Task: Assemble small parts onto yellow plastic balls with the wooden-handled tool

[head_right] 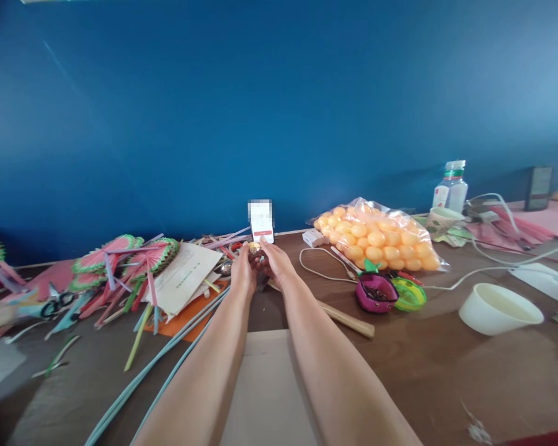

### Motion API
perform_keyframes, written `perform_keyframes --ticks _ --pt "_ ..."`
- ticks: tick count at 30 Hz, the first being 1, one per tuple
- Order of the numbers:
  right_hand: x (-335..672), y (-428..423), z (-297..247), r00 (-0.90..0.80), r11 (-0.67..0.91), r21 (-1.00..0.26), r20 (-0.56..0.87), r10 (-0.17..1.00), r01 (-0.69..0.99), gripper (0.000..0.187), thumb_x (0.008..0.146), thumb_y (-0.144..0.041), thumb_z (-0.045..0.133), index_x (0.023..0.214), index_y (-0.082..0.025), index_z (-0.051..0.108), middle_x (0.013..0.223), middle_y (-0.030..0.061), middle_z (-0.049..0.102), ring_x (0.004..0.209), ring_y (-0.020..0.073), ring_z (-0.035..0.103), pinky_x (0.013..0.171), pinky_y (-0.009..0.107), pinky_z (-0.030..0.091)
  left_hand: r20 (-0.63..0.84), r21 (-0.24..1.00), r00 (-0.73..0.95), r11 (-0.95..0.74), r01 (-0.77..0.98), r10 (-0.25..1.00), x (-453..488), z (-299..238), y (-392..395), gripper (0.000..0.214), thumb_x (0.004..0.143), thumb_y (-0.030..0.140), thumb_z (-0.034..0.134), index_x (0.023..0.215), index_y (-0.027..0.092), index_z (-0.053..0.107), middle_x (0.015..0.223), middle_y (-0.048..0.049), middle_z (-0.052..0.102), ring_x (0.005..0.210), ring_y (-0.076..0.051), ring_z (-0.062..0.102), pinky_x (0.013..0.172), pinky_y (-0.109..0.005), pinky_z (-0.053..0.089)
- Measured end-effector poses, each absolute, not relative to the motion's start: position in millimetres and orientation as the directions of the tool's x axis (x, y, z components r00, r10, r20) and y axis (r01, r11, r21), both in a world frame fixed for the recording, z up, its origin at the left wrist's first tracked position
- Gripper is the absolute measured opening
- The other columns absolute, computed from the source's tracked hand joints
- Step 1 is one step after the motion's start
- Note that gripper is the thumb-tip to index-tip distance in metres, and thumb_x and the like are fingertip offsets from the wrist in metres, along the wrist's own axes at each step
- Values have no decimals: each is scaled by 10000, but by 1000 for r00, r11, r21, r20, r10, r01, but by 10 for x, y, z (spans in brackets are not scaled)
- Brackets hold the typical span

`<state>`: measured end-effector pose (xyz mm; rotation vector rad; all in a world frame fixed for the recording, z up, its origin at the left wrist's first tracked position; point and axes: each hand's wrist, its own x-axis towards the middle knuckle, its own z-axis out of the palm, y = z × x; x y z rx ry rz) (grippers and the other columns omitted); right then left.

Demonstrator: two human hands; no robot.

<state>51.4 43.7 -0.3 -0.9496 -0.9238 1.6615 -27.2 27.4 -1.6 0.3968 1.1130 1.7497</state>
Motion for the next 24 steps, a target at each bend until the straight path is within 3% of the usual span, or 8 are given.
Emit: perform_keyframes --ticks 9,18,22,24 --pt "506 450 -43 -256 -166 -917 -73 964 -362 363 632 -389 811 934 -202 738 705 7 649 558 83 510 497 205 410 -187 829 -449 -105 -550 874 -266 -23 257 377 760 463 686 872 103 682 647 -26 614 494 -93 546 514 -220 474" --pt "498 409 25 -239 -239 -883 -150 959 -405 292 676 -360 786 883 -173 700 614 -17 619 480 59 471 435 170 364 -201 819 -412 -78 -569 889 -246 -9 247 455 806 549 617 862 100 666 662 -34 601 513 -102 557 525 -230 497" --pt "510 442 16 -204 -220 -903 -153 967 -369 346 737 -452 726 931 -167 695 663 -4 630 486 58 475 461 177 393 -166 778 -353 -98 -620 921 -240 18 237 291 814 384 666 892 103 661 690 -31 606 514 -83 543 512 -201 478" --pt "536 451 31 -131 -170 -952 -140 981 -256 409 781 -523 654 988 -171 690 780 30 674 559 85 545 512 201 435 -199 752 -359 -93 -653 912 -253 28 243 230 831 330 652 881 106 655 701 -35 607 514 -74 539 491 -179 456"
